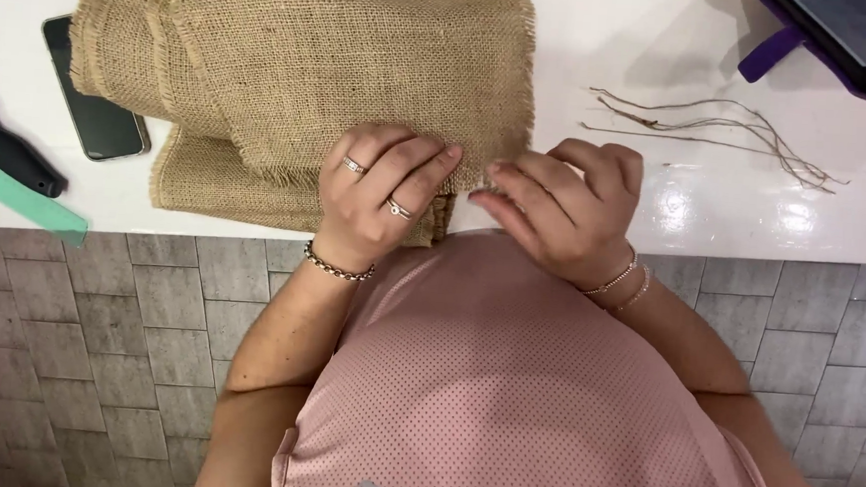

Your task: The person repeatedly pulls loose threads from the frayed edge of a folded burlap fabric on a white table. They gather the removed threads and place them on the table surface.

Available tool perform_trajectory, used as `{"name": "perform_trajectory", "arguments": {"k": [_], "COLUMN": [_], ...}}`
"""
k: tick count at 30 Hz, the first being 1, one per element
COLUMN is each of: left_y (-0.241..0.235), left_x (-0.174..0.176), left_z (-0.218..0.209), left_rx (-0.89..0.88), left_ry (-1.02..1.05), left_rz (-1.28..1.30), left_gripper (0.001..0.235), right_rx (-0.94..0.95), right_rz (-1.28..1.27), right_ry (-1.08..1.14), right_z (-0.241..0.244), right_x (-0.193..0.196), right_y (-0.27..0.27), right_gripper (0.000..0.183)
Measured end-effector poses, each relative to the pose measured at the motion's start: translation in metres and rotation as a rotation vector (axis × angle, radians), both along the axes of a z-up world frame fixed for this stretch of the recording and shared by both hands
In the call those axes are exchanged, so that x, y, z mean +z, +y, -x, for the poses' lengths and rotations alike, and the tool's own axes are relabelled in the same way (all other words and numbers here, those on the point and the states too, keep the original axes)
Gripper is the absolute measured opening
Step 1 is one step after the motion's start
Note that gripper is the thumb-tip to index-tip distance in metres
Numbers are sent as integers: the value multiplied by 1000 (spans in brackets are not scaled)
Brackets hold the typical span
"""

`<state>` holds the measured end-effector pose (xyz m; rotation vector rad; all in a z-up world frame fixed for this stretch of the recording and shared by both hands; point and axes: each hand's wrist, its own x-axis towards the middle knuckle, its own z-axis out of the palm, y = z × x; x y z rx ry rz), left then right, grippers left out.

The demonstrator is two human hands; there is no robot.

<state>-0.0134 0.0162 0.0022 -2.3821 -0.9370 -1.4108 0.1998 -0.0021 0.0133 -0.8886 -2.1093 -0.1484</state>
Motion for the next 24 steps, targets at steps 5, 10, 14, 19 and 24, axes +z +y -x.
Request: {"name": "perform_trajectory", "arguments": {"k": [5,10,14,19,24], "left_y": [0,-1,0,4,8], "left_x": [1,-2,-4,-16,-32], "left_z": [6,7,5,18,50], "left_rx": [-1,-26,-31,10,163], "left_ry": [13,19,21,47,39], "left_rz": [14,33,22,6,-73], "left_gripper": [11,14,12,10,4], "right_rx": [-13,14,29,73,119], "right_rz": [35,79,169,272,283], "right_ry": [44,0,85,216,256], "right_z": [-5,-9,-11,-28,-47], "right_x": [-12,-7,-22,-42,-37], "right_y": [0,1,-3,-8,-7], "right_gripper": [10,11,9,8,8]}}
